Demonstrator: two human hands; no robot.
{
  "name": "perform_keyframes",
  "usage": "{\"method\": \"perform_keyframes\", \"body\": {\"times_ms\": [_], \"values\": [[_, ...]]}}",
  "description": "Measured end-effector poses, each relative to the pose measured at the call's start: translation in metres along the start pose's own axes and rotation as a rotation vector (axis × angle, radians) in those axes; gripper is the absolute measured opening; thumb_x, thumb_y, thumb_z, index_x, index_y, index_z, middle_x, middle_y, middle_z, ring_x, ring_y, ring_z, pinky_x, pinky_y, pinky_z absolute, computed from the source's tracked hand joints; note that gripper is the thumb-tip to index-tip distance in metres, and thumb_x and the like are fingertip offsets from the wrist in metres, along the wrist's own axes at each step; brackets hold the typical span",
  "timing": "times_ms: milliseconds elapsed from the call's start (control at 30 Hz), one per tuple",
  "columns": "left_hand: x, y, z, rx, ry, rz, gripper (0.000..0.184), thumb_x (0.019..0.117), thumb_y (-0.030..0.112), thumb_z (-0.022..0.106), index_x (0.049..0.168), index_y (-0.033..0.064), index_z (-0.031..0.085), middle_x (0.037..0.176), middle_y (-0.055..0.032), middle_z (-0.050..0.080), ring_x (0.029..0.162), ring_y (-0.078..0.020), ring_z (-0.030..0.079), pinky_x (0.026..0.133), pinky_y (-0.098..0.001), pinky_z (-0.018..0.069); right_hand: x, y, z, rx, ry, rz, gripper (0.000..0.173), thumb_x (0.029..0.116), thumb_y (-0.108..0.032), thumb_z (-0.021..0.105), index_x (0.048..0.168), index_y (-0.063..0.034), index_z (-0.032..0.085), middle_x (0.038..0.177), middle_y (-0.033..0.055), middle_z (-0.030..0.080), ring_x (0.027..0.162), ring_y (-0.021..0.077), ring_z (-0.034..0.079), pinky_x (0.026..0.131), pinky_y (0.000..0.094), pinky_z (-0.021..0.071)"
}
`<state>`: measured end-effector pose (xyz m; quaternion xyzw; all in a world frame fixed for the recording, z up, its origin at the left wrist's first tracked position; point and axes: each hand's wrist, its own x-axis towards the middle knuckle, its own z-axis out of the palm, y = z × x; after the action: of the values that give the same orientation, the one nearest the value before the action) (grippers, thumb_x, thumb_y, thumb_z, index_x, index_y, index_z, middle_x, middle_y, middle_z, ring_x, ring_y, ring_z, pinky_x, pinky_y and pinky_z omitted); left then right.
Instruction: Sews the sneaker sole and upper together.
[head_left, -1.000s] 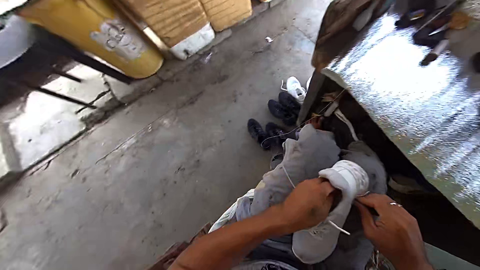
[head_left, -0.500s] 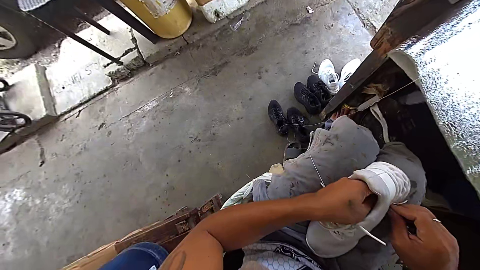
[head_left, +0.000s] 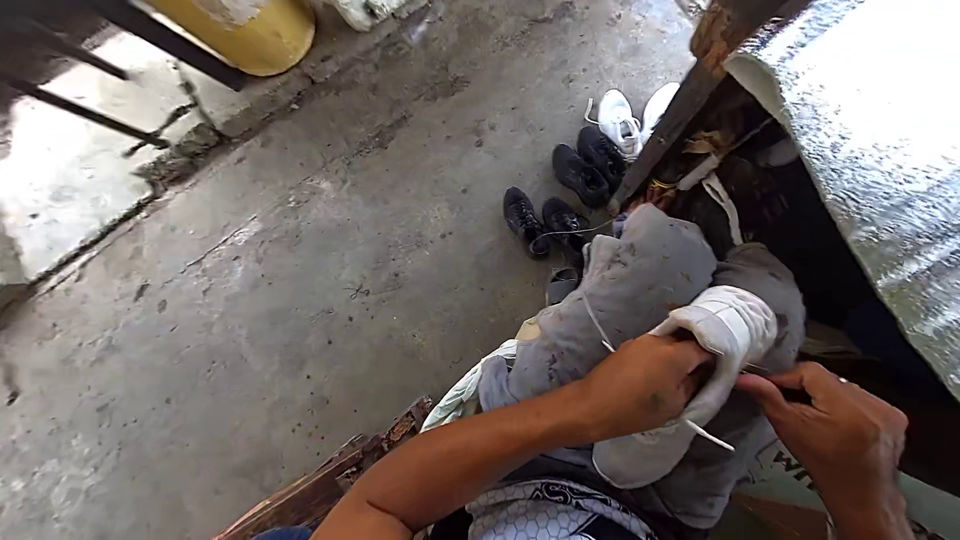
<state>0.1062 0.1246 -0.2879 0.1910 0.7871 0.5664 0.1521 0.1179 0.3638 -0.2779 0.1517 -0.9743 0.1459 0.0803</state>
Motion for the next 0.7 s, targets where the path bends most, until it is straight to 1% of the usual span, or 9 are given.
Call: {"method": "perform_keyframes", "body": {"times_ms": [133, 267, 333, 400, 433, 500, 567, 633, 700], "values": [[-0.005, -0.008, 0.009, 0.038, 0.123, 0.090, 0.019, 0.0990, 0.008, 0.058, 0.096, 0.0047, 0.076, 0.093, -0.0087, 0.074, 0.090, -0.0154, 0.071, 0.083, -0.0331, 0.0585, -0.023, 0.032, -0.010, -0.072, 0.029, 0.185, 0.073, 0.0941, -0.068, 0.056, 0.074, 0.0022, 0.064, 0.060, 0.0163, 0.060, 0.050, 0.0265, 0.058, 0.048, 0.0436, 0.0427], [-0.009, -0.011, 0.012, 0.138, 0.072, 0.109, 0.020, 0.0977, 0.005, 0.057, 0.102, 0.0079, 0.076, 0.104, -0.0113, 0.072, 0.100, -0.0188, 0.070, 0.088, -0.0340, 0.0585, -0.052, 0.041, -0.005, 0.027, -0.058, 0.290, 0.076, 0.0926, -0.073, 0.053, 0.073, 0.0006, 0.063, 0.059, 0.0136, 0.059, 0.051, 0.0258, 0.058, 0.048, 0.0463, 0.0463], [-0.009, -0.009, 0.012, 0.219, 0.051, 0.113, 0.017, 0.0970, 0.006, 0.058, 0.098, 0.0080, 0.075, 0.100, -0.0123, 0.072, 0.096, -0.0216, 0.071, 0.084, -0.0356, 0.0594, -0.063, 0.035, 0.003, 0.174, -0.094, 0.268, 0.081, 0.0879, -0.082, 0.048, 0.069, -0.0044, 0.059, 0.056, 0.0075, 0.054, 0.048, 0.0179, 0.053, 0.046, 0.0393, 0.0445], [-0.009, -0.007, 0.011, 0.276, 0.039, 0.118, 0.016, 0.0958, 0.005, 0.058, 0.093, 0.0073, 0.073, 0.095, -0.0120, 0.072, 0.091, -0.0230, 0.072, 0.081, -0.0369, 0.0598, -0.070, 0.029, 0.007, 0.339, -0.059, 0.260, 0.078, 0.0841, -0.085, 0.052, 0.068, -0.0083, 0.054, 0.056, 0.0017, 0.050, 0.049, 0.0089, 0.046, 0.046, 0.0288, 0.0393], [-0.008, -0.007, 0.011, 0.291, 0.042, 0.123, 0.015, 0.0948, 0.004, 0.058, 0.091, 0.0069, 0.073, 0.093, -0.0117, 0.072, 0.089, -0.0231, 0.072, 0.079, -0.0370, 0.0599, -0.071, 0.027, 0.007, 0.431, -0.015, 0.253, 0.072, 0.0848, -0.081, 0.058, 0.070, -0.0103, 0.054, 0.059, -0.0015, 0.050, 0.051, 0.0039, 0.046, 0.048, 0.0229, 0.0384], [-0.007, -0.007, 0.011, 0.301, 0.039, 0.129, 0.015, 0.0932, 0.003, 0.058, 0.087, 0.0061, 0.072, 0.089, -0.0113, 0.072, 0.086, -0.0232, 0.072, 0.076, -0.0377, 0.0599, -0.067, 0.016, 0.002, 0.582, 0.101, 0.218, 0.048, 0.0917, -0.058, 0.070, 0.081, -0.0132, 0.059, 0.071, -0.0055, 0.058, 0.065, -0.0031, 0.055, 0.058, 0.0133, 0.0454], [-0.006, -0.007, 0.010, 0.297, 0.021, 0.119, 0.016, 0.0938, 0.004, 0.058, 0.087, 0.0066, 0.072, 0.089, -0.0104, 0.072, 0.087, -0.0223, 0.072, 0.076, -0.0379, 0.0598, -0.057, -0.002, 0.000, 0.591, 0.212, 0.181, 0.022, 0.0975, -0.032, 0.072, 0.094, -0.0104, 0.068, 0.087, -0.0019, 0.065, 0.078, -0.0016, 0.061, 0.067, 0.0117, 0.0516], [-0.005, -0.007, 0.010, 0.292, 0.008, 0.117, 0.017, 0.0939, 0.004, 0.058, 0.087, 0.0066, 0.072, 0.089, -0.0102, 0.072, 0.087, -0.0222, 0.072, 0.076, -0.0380, 0.0595, -0.045, -0.020, 0.005, 0.482, 0.256, 0.148, 0.018, 0.0975, -0.024, 0.072, 0.103, -0.0071, 0.073, 0.093, 0.0039, 0.060, 0.077, -0.0006, 0.057, 0.067, 0.0094, 0.0483], [-0.005, -0.006, 0.009, 0.298, -0.004, 0.110, 0.017, 0.0940, 0.005, 0.058, 0.086, 0.0067, 0.072, 0.089, -0.0100, 0.072, 0.087, -0.0222, 0.072, 0.075, -0.0376, 0.0592, -0.037, -0.031, 0.014, 0.369, 0.248, 0.159, 0.019, 0.0970, -0.025, 0.072, 0.103, -0.0073, 0.076, 0.094, 0.0077, 0.059, 0.074, 0.0025, 0.055, 0.064, 0.0115, 0.0468]]}}
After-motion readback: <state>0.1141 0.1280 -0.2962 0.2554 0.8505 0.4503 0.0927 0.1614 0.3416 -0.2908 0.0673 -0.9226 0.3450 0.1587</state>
